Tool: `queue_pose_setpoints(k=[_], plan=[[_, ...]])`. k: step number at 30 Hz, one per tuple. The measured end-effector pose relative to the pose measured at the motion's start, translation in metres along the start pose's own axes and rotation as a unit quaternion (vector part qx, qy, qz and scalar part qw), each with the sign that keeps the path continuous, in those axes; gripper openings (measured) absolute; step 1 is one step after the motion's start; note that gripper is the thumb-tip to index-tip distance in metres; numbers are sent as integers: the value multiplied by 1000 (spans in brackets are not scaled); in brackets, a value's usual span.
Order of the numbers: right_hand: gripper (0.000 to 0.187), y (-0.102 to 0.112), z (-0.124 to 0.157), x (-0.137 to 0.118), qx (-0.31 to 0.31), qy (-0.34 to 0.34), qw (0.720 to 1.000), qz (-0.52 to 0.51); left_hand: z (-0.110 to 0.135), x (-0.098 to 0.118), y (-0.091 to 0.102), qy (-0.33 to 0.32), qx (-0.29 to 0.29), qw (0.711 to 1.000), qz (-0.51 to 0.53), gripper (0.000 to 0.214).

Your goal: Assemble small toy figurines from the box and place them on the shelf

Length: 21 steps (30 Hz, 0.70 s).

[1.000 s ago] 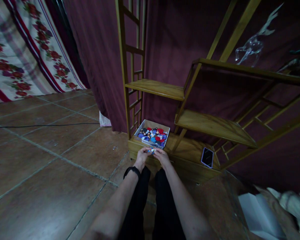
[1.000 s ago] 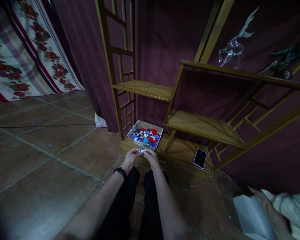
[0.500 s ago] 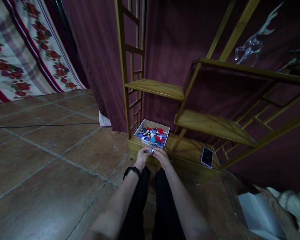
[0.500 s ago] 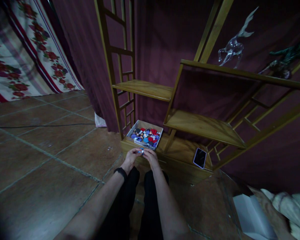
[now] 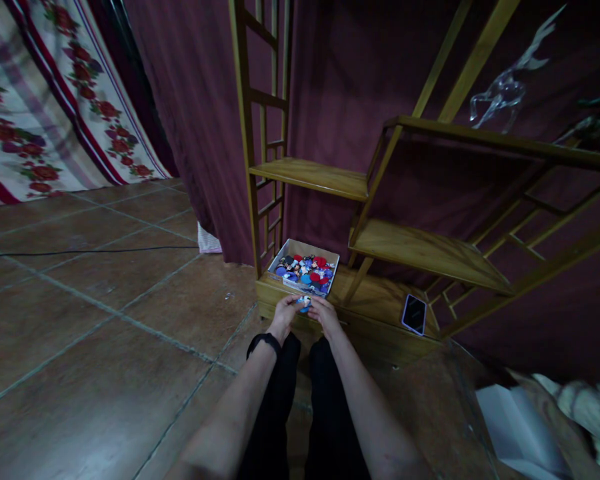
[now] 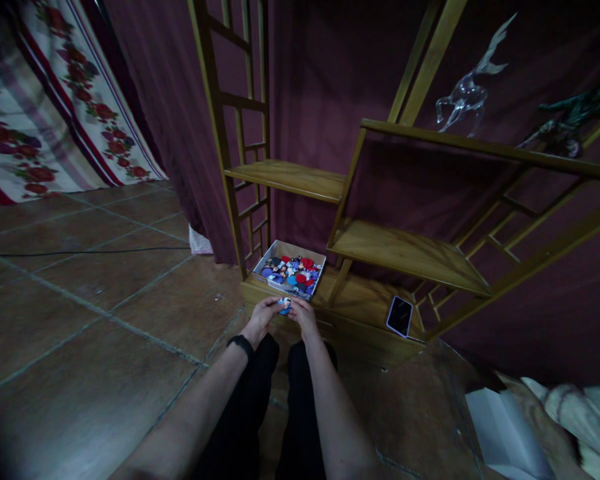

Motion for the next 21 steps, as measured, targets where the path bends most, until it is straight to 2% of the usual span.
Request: queue_pose_setpoints(k=[8,21], plan=[[38,7,-4,1,30,26,999,35,-1,-3,-3,25,-20,1000,-1,32],[39,8,-3,-15,45,60,993,92,-4,-8,-5,43,-30,999,3,33]])
Point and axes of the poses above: each hand's wrist, its own z-axis away from the middle knuckle, its own y-axis out of the back of the hand, x = y × z, the point moved 8 cm from there along -z, towards the middle knuckle, and after that the axes turned 15 degrees about y, right-handed, at the moved point
